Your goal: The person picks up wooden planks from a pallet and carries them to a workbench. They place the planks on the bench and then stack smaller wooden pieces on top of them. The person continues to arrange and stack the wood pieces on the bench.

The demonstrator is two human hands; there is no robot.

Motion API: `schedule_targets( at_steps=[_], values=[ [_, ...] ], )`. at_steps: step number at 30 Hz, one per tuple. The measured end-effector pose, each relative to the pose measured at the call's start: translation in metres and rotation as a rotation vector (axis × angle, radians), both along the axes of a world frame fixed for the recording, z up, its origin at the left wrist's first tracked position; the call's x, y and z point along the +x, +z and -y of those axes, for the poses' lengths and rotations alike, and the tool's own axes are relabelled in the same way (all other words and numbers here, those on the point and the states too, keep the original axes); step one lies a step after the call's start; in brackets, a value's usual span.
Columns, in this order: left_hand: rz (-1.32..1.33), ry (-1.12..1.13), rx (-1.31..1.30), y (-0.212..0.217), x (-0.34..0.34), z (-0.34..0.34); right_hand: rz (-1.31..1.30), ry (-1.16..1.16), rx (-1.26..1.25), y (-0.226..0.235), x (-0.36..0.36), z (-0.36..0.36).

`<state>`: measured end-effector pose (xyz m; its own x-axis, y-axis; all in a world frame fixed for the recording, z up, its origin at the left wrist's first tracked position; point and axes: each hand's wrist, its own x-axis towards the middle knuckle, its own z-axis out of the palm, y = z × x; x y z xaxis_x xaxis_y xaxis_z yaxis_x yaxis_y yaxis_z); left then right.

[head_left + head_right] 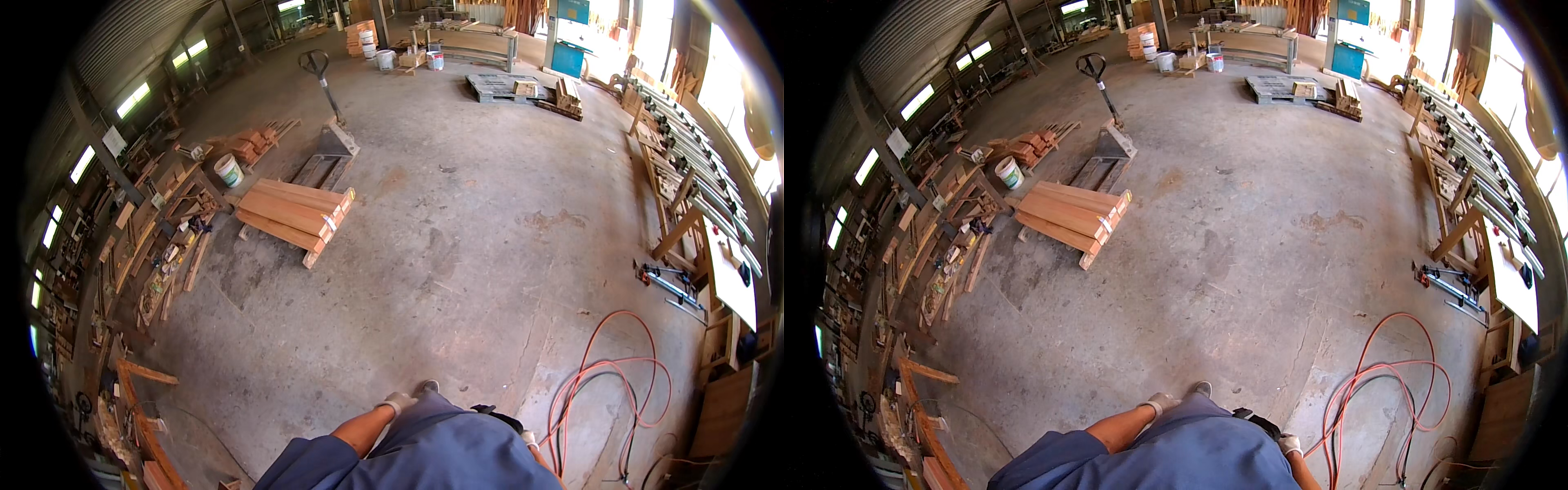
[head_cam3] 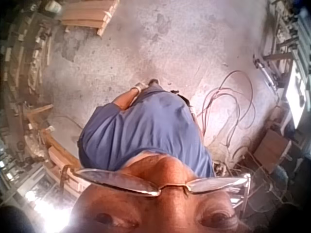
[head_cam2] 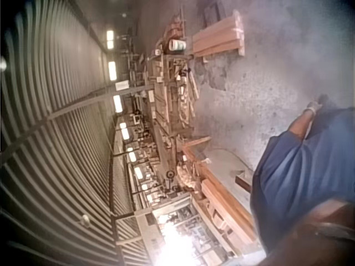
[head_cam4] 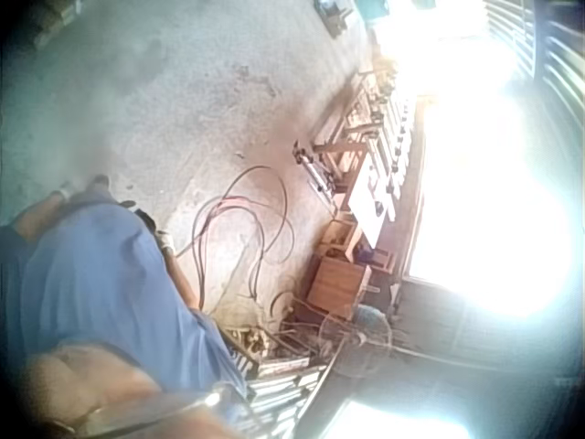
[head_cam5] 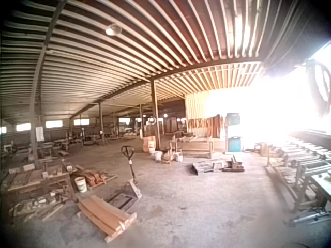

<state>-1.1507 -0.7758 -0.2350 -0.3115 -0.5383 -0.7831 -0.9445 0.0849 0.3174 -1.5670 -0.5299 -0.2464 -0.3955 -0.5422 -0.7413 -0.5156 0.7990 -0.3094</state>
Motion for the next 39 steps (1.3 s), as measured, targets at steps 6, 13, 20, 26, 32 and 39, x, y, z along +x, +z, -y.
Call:
schedule_targets(
  at_steps=[6,13,20,26,32,39],
  values=[
    [0.001,-0.060,-0.009,0.007,-0.006,0.002,-0.007,-0.007,0.003,-0.001,-0.004,-0.001],
    [0.015,-0.118,0.006,0.010,-0.003,0.003,0.003,0.005,0.001,0.000,-0.002,0.001],
    [0.014,-0.108,0.011,0.047,-0.013,0.005,-0.002,0.000,0.002,-0.002,-0.005,0.001],
    [0.008,-0.059,0.021,0.028,-0.007,0.004,0.004,0.003,0.002,-0.003,-0.003,0.003],
    [0.009,-0.091,0.013,0.011,-0.004,0.004,0.003,-0.001,0.003,-0.003,-0.001,0.002],
    [-0.004,-0.104,0.006,-0.004,0.002,0.002,0.003,0.002,0.003,-0.002,0.001,0.001]
  ],
)
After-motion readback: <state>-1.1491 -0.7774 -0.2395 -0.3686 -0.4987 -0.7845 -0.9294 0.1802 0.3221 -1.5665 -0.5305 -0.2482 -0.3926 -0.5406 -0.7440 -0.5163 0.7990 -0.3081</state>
